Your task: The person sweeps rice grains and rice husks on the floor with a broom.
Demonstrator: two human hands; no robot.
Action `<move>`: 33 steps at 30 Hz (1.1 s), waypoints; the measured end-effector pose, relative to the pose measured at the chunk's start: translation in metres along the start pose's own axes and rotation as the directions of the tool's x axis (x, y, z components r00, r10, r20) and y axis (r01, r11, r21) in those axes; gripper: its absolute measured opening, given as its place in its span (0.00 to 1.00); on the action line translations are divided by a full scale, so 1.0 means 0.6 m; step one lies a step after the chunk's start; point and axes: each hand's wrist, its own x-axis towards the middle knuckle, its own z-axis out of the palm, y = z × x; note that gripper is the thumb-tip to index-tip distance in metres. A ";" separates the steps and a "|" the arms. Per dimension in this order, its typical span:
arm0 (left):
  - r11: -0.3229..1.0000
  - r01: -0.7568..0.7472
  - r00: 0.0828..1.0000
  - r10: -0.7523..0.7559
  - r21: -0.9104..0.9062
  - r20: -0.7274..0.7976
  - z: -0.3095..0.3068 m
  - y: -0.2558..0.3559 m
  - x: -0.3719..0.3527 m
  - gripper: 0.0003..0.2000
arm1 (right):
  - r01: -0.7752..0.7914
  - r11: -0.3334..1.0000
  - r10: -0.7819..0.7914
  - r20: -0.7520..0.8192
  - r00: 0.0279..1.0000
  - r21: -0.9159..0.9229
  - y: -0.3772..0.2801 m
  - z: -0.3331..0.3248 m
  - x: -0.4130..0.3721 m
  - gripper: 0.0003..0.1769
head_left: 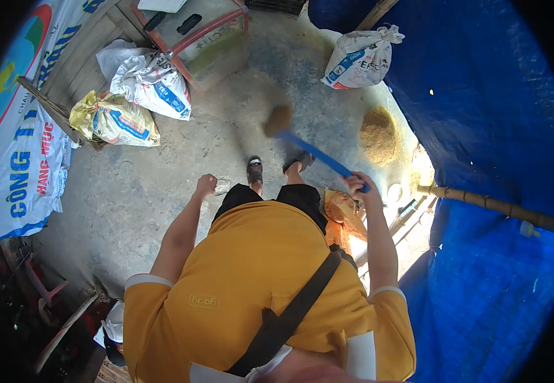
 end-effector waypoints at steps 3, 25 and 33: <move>1.000 -0.007 1.000 0.007 0.000 -0.014 -0.003 -0.001 0.000 0.11 | 0.202 0.965 -0.210 -0.030 0.977 -0.167 -0.023 -0.039 -0.040 0.12; 0.994 -0.064 0.988 0.076 0.094 -0.136 0.062 -0.050 -0.091 0.13 | -0.559 0.742 0.518 -0.213 0.828 -0.370 0.304 0.075 0.263 0.14; 0.999 -0.048 0.992 0.050 0.019 -0.113 0.114 -0.057 -0.139 0.13 | -0.516 0.855 0.507 -0.128 0.853 -0.052 0.148 -0.015 0.144 0.19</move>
